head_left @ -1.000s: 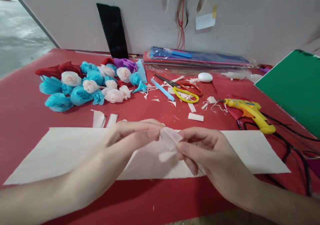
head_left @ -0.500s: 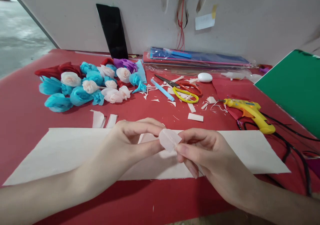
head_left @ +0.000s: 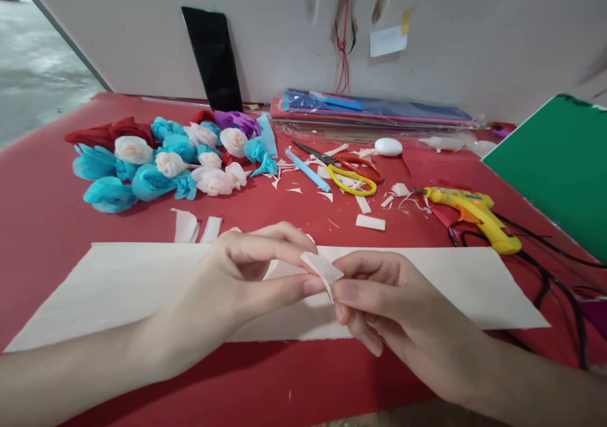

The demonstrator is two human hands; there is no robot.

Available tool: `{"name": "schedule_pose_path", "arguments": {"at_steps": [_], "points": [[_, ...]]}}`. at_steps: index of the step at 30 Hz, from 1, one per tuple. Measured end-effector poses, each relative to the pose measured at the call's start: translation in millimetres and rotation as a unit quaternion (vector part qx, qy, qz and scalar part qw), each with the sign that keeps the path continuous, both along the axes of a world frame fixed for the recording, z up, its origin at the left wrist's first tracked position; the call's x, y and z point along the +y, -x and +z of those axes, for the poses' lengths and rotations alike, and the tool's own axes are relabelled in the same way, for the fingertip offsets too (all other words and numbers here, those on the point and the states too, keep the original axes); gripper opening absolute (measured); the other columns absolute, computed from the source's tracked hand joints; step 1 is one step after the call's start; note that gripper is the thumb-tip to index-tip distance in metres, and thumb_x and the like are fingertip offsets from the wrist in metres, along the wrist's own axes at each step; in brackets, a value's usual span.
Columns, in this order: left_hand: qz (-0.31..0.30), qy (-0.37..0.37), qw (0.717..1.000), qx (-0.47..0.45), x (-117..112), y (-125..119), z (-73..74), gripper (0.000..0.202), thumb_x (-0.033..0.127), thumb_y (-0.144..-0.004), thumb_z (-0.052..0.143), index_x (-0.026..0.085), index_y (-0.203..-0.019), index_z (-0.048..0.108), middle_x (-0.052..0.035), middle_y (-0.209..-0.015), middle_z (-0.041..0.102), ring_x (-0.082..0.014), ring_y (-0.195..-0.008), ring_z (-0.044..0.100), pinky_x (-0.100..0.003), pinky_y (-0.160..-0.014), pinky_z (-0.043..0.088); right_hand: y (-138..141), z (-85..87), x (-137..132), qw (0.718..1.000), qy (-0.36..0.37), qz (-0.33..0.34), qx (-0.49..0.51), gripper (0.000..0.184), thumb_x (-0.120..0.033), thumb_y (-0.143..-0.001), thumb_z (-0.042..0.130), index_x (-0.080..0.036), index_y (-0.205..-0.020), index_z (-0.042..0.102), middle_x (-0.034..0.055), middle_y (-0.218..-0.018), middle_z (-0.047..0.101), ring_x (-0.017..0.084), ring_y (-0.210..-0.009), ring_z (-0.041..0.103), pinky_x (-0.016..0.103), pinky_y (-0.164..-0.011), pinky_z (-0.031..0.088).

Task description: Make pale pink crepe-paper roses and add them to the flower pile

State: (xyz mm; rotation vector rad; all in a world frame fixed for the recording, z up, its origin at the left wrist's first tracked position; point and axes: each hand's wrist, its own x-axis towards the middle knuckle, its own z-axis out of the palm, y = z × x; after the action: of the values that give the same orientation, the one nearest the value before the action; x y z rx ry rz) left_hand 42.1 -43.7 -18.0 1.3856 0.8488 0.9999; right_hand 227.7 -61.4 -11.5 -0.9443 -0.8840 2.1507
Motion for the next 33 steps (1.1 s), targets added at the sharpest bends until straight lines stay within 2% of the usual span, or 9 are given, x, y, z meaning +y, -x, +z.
{"name": "schedule_pose_path", "arguments": {"at_steps": [6, 10, 13, 16, 21, 24, 26, 30, 33], "points": [[0.011, -0.020, 1.000, 0.013, -4, 1, -3.5, 0.021, 0.007, -0.073, 0.070, 0.027, -0.069, 0.076, 0.0043, -0.071, 0.067, -0.0101, -0.068, 0.063, -0.016, -0.067, 0.052, 2, -0.3, 0, 0.999, -0.001, -0.021, -0.029, 0.006, -0.021, -0.078, 0.071, -0.017, -0.073, 0.071, -0.0037, -0.061, 0.063, 0.001, -0.043, 0.045, 0.015, -0.044, 0.035], [0.020, -0.034, 0.999, 0.037, -6, 1, -2.6, 0.020, 0.009, -0.075, 0.068, 0.027, -0.069, 0.075, 0.0049, -0.071, 0.067, -0.0095, -0.068, 0.063, -0.016, -0.067, 0.051, 4, -0.6, -4, 0.992, -0.092, -0.063, -0.061, 0.008, -0.013, -0.073, 0.073, -0.021, -0.075, 0.070, -0.0057, -0.062, 0.061, 0.003, -0.048, 0.047, 0.015, -0.045, 0.038], [0.022, -0.045, 0.998, 0.045, -8, 0, -1.9, 0.021, 0.008, -0.075, 0.068, 0.028, -0.073, 0.075, 0.0057, -0.073, 0.067, -0.0095, -0.070, 0.063, -0.015, -0.067, 0.051, 6, 1.5, -9, 0.962, -0.208, -0.105, -0.140, 0.021, -0.003, -0.067, 0.073, -0.022, -0.074, 0.069, -0.0064, -0.065, 0.062, 0.004, -0.054, 0.049, 0.014, -0.049, 0.040], [0.020, -0.057, 0.997, 0.046, -11, 0, -1.8, 0.021, 0.009, -0.077, 0.068, 0.030, -0.075, 0.073, 0.0067, -0.074, 0.067, -0.0092, -0.072, 0.063, -0.015, -0.070, 0.051, 7, 4.4, -12, 0.925, -0.296, -0.125, -0.203, 0.020, -0.003, -0.068, 0.073, -0.022, -0.072, 0.069, -0.0060, -0.064, 0.063, 0.005, -0.053, 0.050, 0.015, -0.050, 0.043], [0.027, -0.063, 0.996, 0.052, -12, -1, -2.0, 0.018, 0.010, -0.077, 0.066, 0.027, -0.073, 0.070, 0.0056, -0.072, 0.066, -0.0108, -0.073, 0.062, -0.017, -0.071, 0.050, 6, 7.6, -14, 0.881, -0.369, -0.135, -0.263, 0.018, -0.005, -0.071, 0.071, -0.023, -0.071, 0.070, -0.0055, -0.062, 0.065, 0.006, -0.052, 0.053, 0.016, -0.049, 0.043], [0.021, -0.059, 0.996, 0.059, -12, -1, -1.8, 0.016, 0.011, -0.078, 0.066, 0.026, -0.073, 0.068, 0.0048, -0.071, 0.064, -0.0119, -0.072, 0.061, -0.019, -0.071, 0.051, 7, 9.0, -12, 0.888, -0.359, -0.126, -0.259, 0.019, -0.004, -0.072, 0.070, -0.023, -0.069, 0.070, -0.0051, -0.061, 0.065, 0.007, -0.052, 0.053, 0.017, -0.048, 0.042], [0.020, -0.053, 0.996, 0.065, -12, -1, -1.6, 0.015, 0.012, -0.079, 0.066, 0.025, -0.073, 0.067, 0.0044, -0.071, 0.063, -0.0123, -0.071, 0.060, -0.020, -0.070, 0.050, 8, 8.8, -10, 0.909, -0.321, -0.120, -0.235, 0.018, -0.004, -0.070, 0.071, -0.022, -0.067, 0.070, -0.0047, -0.060, 0.064, 0.007, -0.052, 0.052, 0.017, -0.048, 0.041], [0.017, -0.027, 0.998, 0.058, -12, 0, -2.6, 0.014, 0.013, -0.082, 0.063, 0.024, -0.074, 0.065, 0.0051, -0.074, 0.063, -0.0111, -0.071, 0.060, -0.019, -0.069, 0.048, 7, 4.8, -7, 0.969, -0.169, -0.098, -0.152, 0.009, -0.012, -0.072, 0.073, -0.020, -0.070, 0.070, -0.0050, -0.058, 0.060, 0.004, -0.045, 0.046, 0.016, -0.042, 0.037], [0.008, -0.011, 0.999, 0.032, -12, 0, -4.1, 0.014, 0.013, -0.084, 0.062, 0.024, -0.076, 0.064, 0.0066, -0.077, 0.062, -0.0095, -0.073, 0.060, -0.018, -0.072, 0.047, 6, 2.3, -6, 0.989, -0.081, -0.062, -0.103, 0.006, -0.020, -0.078, 0.069, -0.019, -0.073, 0.070, -0.0044, -0.060, 0.060, 0.002, -0.043, 0.045, 0.014, -0.042, 0.037]]}}
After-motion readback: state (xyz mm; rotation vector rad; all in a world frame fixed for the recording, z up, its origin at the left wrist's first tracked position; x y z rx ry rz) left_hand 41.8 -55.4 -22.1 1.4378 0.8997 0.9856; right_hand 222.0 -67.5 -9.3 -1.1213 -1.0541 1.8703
